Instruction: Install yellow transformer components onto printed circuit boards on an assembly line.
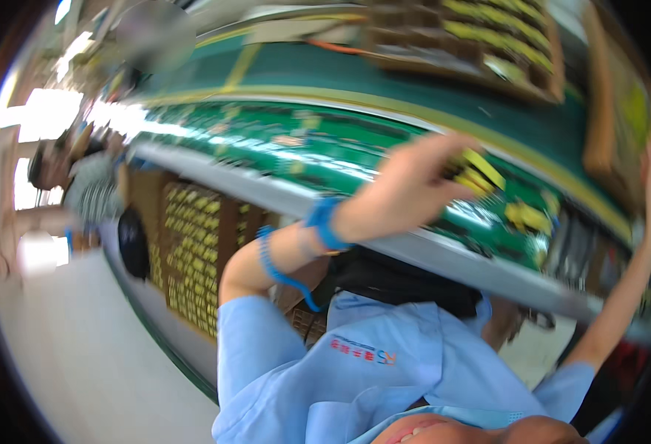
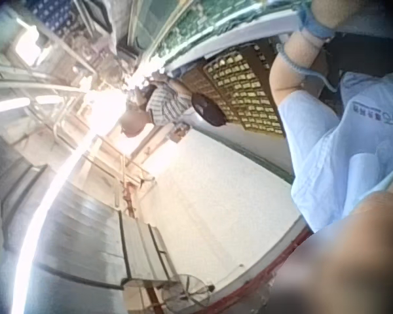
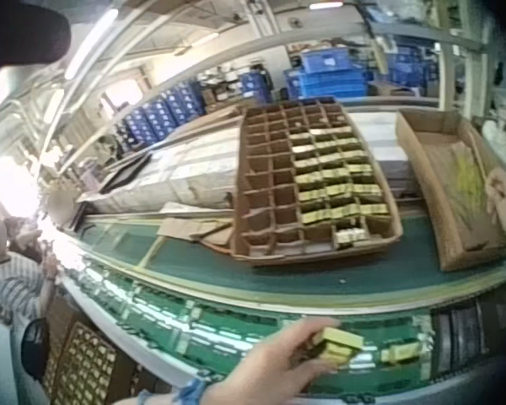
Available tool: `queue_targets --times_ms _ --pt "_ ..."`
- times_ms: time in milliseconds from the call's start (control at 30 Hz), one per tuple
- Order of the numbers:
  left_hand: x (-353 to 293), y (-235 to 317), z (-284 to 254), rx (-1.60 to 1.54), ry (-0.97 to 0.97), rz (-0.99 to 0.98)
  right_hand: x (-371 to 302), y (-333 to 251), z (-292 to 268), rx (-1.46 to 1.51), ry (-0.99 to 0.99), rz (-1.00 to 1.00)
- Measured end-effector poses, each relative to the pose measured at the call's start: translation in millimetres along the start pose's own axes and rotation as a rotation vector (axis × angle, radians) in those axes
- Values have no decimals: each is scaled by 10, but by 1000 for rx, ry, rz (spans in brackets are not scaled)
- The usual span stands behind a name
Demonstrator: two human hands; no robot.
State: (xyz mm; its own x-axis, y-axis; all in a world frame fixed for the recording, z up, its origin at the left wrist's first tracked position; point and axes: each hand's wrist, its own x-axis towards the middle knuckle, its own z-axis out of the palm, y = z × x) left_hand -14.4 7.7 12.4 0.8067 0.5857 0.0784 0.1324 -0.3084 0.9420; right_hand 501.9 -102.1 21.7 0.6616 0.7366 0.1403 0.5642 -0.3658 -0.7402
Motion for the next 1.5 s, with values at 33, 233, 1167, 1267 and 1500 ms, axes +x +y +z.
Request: queue_targets --times_ms 33,233,1167,1267,1500 --pt "9 34 -29 43 -8 -19 -208 624 -456 57 39 35" --pt "100 -83 146 -162 -23 -136 -1676 -859 368 256 -76 -145" --pt "284 260 453 722 -236 161 -2127 -1058 948 480 -572 -162" --pt "338 262 501 817 -279 212 -2161 -1069 1020 465 -574 -246" --pt "378 268 485 880 -361 254 -2172 -1064 1083 284 -468 -392"
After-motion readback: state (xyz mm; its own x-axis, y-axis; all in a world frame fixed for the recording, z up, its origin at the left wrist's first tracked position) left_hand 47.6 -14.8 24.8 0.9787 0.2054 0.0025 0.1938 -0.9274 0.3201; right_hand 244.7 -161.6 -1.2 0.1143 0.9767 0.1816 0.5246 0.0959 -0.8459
